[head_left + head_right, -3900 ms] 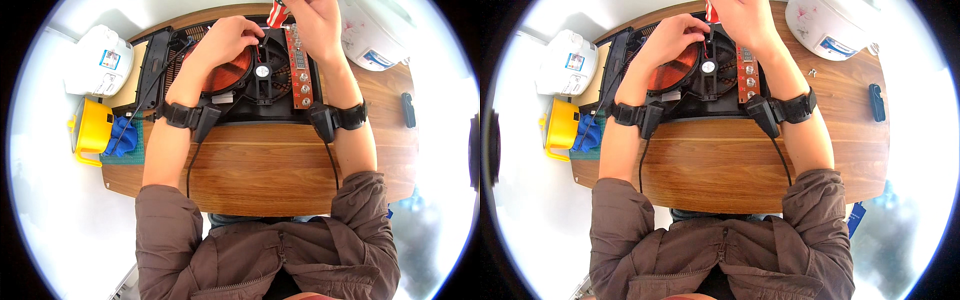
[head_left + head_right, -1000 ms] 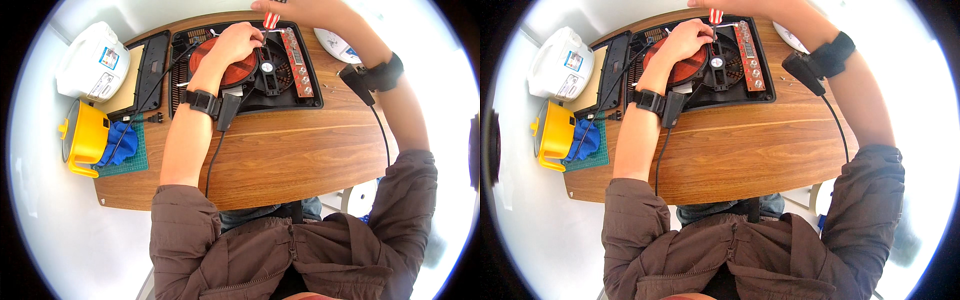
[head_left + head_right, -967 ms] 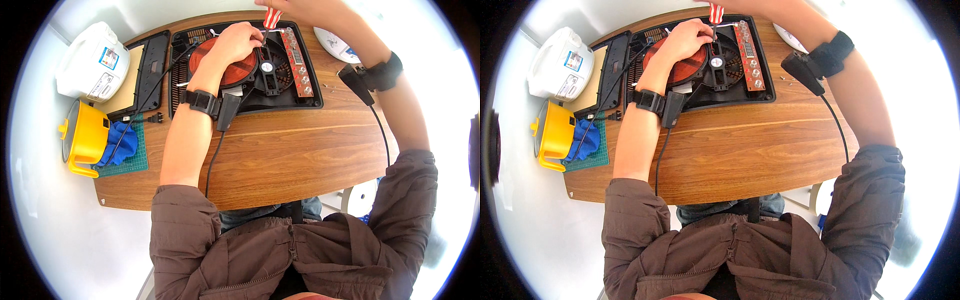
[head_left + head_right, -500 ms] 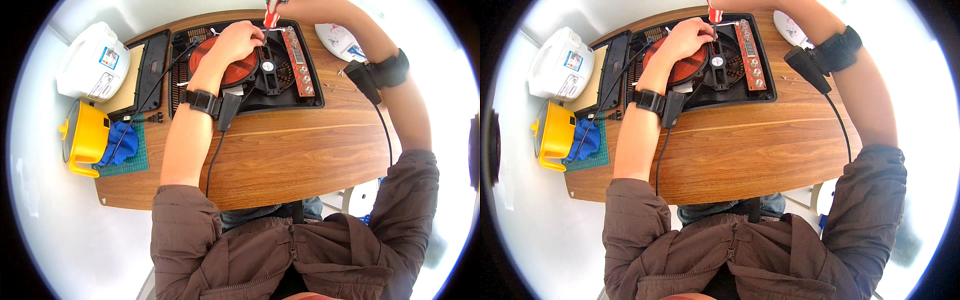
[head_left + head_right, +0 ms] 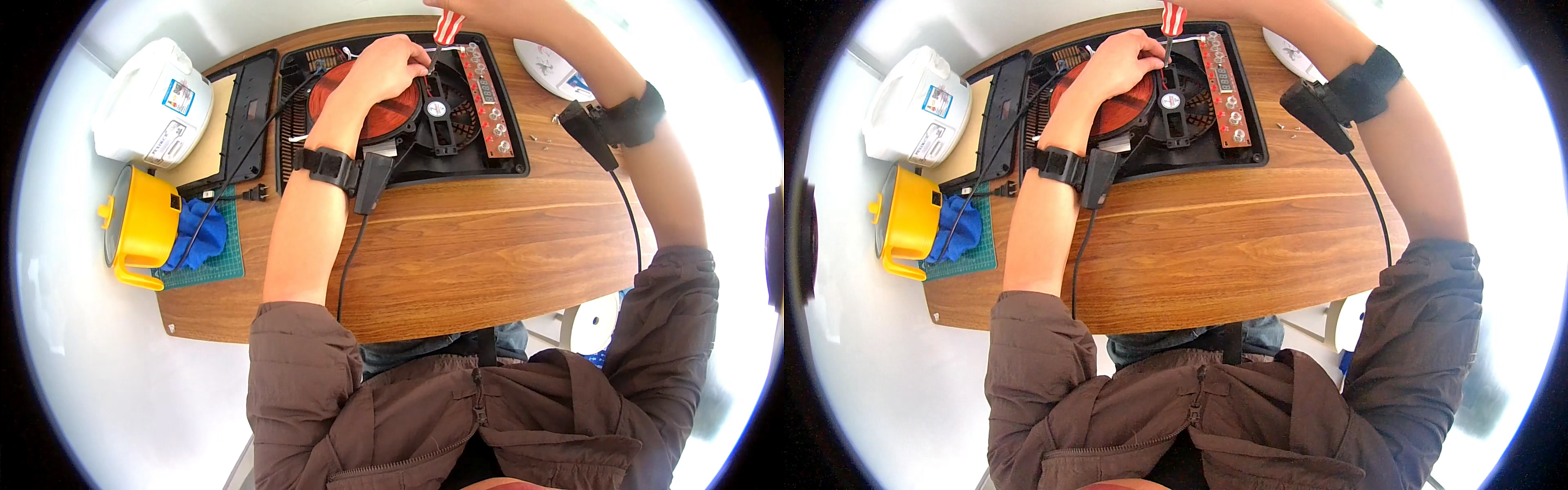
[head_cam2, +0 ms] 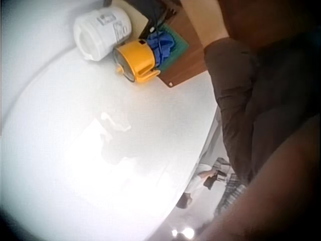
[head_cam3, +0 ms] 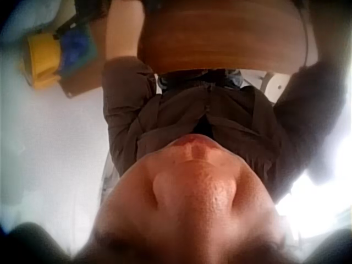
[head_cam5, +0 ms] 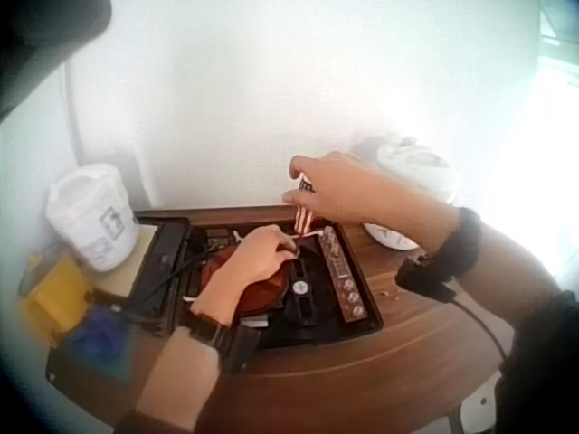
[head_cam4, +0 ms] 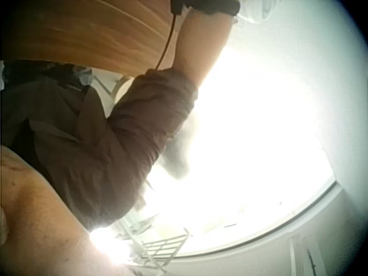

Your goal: The person uses a screwdriver to remove screws from a disassembled electronic device on a wooden table, then lifts and repositions internal components including a fan and circuit board. The person continues to unscrew and adjust parts within the device's chassis.

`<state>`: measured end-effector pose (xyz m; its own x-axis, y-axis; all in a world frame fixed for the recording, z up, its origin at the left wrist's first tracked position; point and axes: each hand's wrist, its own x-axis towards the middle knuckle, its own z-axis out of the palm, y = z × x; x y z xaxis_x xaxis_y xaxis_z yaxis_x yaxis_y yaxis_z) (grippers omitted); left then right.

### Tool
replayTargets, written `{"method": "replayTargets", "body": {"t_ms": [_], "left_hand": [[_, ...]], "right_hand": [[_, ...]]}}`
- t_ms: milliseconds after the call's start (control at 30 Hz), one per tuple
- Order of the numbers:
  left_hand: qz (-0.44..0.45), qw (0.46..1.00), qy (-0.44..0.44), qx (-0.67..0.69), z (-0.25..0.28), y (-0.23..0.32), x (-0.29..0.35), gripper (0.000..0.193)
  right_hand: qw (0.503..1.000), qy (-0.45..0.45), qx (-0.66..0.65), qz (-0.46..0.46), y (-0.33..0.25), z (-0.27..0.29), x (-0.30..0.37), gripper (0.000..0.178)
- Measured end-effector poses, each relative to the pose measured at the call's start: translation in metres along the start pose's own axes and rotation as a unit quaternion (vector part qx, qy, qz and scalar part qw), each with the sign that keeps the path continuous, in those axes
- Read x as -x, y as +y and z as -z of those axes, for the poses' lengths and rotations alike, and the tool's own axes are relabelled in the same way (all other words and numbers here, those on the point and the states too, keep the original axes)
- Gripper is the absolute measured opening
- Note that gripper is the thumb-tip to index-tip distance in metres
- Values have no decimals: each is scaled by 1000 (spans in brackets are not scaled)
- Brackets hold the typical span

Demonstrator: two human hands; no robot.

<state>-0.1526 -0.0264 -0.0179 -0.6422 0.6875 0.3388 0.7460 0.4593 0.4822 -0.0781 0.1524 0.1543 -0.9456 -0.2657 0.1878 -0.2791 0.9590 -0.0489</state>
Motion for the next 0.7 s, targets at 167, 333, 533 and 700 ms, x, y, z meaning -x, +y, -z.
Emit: {"method": "replayTargets", "body": {"t_ms": [167, 333, 533, 700], "left_hand": [[-13, 1000, 7, -12, 0, -3, 2, 18], [-14, 1000, 15, -17, -2, -4, 1, 18], [-6, 1000, 5, -3, -2, -5, 1, 18], [-19, 1000, 16, -2, -5, -6, -1, 18]], "right_hand": [[990, -11, -134, 52, -12, 11, 15, 46], [998, -4, -57, 22, -7, 4, 4, 44], [991, -14, -119, 60, -20, 18, 18, 40], [985, -52, -162, 21, -5, 11, 5, 45]]}}
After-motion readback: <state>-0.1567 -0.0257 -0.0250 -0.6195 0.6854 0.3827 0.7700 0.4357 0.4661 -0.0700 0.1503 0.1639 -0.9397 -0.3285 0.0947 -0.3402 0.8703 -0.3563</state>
